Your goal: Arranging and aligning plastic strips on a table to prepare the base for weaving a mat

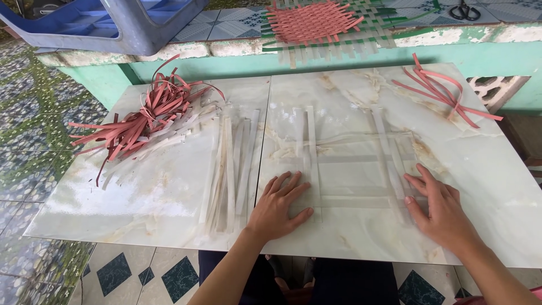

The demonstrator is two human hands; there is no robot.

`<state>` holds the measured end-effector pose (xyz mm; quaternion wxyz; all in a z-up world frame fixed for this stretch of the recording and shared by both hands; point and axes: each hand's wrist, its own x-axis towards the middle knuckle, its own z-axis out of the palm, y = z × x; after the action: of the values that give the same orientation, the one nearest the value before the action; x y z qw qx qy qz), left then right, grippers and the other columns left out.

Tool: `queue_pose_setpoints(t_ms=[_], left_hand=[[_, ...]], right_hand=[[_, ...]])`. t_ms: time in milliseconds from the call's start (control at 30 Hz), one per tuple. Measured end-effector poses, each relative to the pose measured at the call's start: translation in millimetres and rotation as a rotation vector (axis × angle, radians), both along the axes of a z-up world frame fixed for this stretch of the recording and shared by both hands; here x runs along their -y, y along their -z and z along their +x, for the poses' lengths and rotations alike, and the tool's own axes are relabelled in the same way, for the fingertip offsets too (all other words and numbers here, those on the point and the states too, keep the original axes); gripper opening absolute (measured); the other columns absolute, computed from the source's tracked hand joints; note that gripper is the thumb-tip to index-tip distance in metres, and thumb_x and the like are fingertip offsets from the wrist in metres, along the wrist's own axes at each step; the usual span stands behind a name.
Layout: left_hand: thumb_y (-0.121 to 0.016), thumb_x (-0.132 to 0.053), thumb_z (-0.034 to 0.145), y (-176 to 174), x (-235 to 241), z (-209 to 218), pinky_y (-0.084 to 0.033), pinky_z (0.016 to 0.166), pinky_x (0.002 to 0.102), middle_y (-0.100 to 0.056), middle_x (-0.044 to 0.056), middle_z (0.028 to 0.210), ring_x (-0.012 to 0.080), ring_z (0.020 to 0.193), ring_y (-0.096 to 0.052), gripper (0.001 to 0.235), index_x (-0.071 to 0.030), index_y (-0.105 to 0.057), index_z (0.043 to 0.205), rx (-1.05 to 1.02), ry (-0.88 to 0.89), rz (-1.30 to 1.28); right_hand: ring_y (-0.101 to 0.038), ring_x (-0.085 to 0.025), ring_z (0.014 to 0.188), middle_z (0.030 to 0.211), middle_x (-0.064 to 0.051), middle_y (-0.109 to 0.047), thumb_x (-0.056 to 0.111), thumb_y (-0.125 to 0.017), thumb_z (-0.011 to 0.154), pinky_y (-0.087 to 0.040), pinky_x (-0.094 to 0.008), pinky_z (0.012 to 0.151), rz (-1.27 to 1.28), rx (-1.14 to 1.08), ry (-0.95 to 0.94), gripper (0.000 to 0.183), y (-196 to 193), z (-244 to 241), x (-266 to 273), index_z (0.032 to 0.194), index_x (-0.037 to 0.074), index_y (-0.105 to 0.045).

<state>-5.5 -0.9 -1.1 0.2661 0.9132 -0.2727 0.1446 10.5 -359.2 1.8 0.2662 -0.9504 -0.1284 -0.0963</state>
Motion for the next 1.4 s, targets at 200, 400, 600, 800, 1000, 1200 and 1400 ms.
queue_pose_setpoints(t_ms=[200,400,600,800,1000,1200,1400], left_hand=[[-0.045,-0.052,0.095,-1,2,-1,-0.022,0.112,0.058,-0.035,0.012,0.154,0.0367,0.142,-0.030,0.058,-0.018,-0.049,0.141,0.087,0.044,0.132],[-0.036,-0.045,0.101,14,3,7,-0.019,0.115,0.057,-0.032,0.014,0.156,0.0350,0.143,-0.032,0.055,-0.017,-0.038,0.148,0.117,0.189,0.235],[-0.045,-0.043,0.100,18,5,6,-0.022,0.114,0.057,-0.038,0.014,0.153,0.0350,0.142,-0.035,0.052,-0.015,-0.046,0.144,0.134,0.164,0.151],[-0.046,-0.043,0.099,24,6,8,-0.019,0.115,0.057,-0.037,0.013,0.154,0.0334,0.143,-0.033,0.053,-0.016,-0.045,0.144,0.110,0.150,0.130],[-0.048,-0.043,0.098,28,7,8,-0.021,0.115,0.057,-0.040,0.012,0.152,0.0328,0.141,-0.034,0.051,-0.016,-0.048,0.142,0.128,0.137,0.112],[-0.046,-0.043,0.100,22,7,6,-0.021,0.115,0.058,-0.039,0.013,0.152,0.0325,0.141,-0.034,0.052,-0.015,-0.046,0.144,0.136,0.146,0.132],[-0.043,-0.053,0.097,4,7,-4,-0.028,0.111,0.054,-0.038,0.013,0.152,0.0354,0.139,-0.036,0.063,-0.017,-0.038,0.147,0.076,0.039,0.070]], right_hand=[[-0.041,-0.020,0.136,0.145,0.002,-0.049,0.038,-0.059,0.081,-0.027,-0.040,0.108,-0.159,0.131,-0.068,0.076,9,4,4,0.149,0.015,-0.036],[-0.027,-0.015,0.147,0.155,0.006,-0.038,0.038,-0.038,0.096,-0.018,-0.037,0.110,-0.353,0.167,-0.304,0.049,13,7,8,0.144,0.034,-0.044],[-0.027,-0.012,0.147,0.152,0.009,-0.041,0.040,-0.041,0.094,-0.015,-0.041,0.112,-0.318,0.083,-0.260,0.048,14,7,6,0.141,0.036,-0.048],[-0.031,-0.011,0.146,0.150,0.010,-0.045,0.040,-0.045,0.093,-0.018,-0.039,0.111,-0.329,0.150,-0.254,0.047,21,10,10,0.139,0.037,-0.051],[-0.031,-0.012,0.146,0.149,0.010,-0.047,0.039,-0.047,0.092,-0.019,-0.040,0.111,-0.317,0.122,-0.239,0.046,20,9,9,0.138,0.037,-0.052],[-0.031,-0.011,0.146,0.150,0.009,-0.046,0.038,-0.050,0.091,-0.016,-0.039,0.112,-0.242,0.046,-0.225,0.046,13,7,6,0.136,0.035,-0.055],[-0.050,-0.029,0.135,0.135,-0.018,-0.059,0.032,-0.052,0.091,-0.035,-0.039,0.114,0.128,0.176,-0.130,0.047,5,7,11,0.129,0.005,-0.059]])
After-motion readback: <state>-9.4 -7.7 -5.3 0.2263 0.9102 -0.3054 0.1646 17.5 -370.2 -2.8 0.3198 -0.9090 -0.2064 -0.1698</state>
